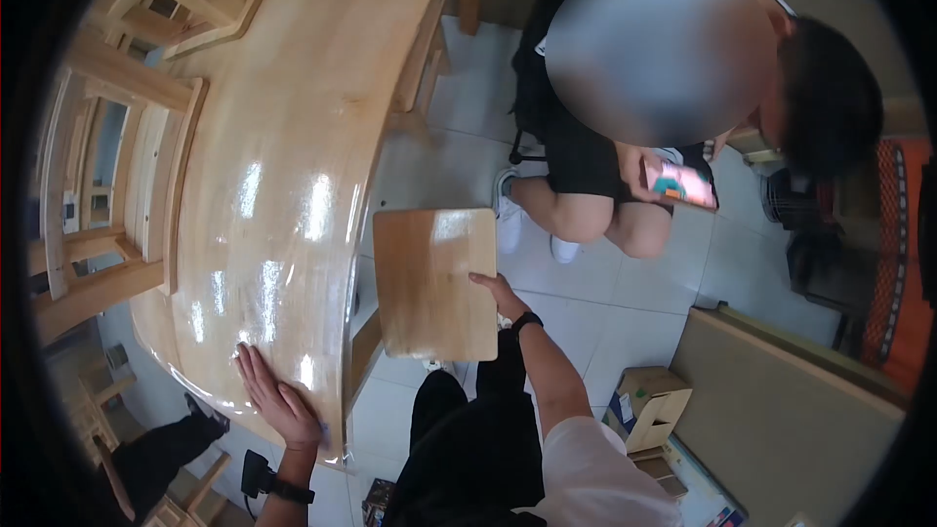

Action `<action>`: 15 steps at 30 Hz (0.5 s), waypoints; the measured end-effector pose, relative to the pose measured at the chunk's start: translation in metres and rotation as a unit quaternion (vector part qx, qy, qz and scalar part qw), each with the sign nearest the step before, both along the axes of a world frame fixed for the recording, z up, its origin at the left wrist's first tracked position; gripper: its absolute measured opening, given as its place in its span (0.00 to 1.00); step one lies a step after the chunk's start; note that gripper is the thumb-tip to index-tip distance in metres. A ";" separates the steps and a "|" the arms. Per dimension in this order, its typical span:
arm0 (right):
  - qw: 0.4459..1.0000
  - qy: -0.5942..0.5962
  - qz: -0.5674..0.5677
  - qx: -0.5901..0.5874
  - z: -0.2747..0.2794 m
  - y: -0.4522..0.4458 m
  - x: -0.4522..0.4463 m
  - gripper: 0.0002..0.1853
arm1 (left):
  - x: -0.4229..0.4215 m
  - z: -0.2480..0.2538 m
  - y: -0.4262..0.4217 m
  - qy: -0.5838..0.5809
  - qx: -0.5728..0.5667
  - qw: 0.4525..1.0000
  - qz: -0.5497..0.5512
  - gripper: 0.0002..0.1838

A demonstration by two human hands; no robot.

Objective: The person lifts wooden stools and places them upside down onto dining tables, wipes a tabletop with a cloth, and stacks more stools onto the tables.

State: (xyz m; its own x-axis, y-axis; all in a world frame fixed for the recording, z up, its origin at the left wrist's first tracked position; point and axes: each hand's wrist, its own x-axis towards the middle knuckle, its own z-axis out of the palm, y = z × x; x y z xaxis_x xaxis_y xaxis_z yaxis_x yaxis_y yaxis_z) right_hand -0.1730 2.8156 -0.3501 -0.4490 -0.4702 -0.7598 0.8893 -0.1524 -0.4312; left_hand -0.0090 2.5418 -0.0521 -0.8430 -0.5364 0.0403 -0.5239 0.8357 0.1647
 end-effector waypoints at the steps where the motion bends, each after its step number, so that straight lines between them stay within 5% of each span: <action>1: 1.000 0.005 0.023 0.003 0.003 0.006 0.006 0.25 | 0.001 0.001 0.001 0.006 0.001 1.000 -0.007 0.29; 11: 0.988 0.122 0.084 0.045 0.025 0.007 0.091 0.31 | 0.005 0.000 0.001 0.022 -0.011 1.000 -0.001 0.29; 15: 0.994 0.057 0.084 0.039 0.057 0.024 0.140 0.36 | 0.011 -0.002 0.000 0.020 -0.022 1.000 -0.003 0.30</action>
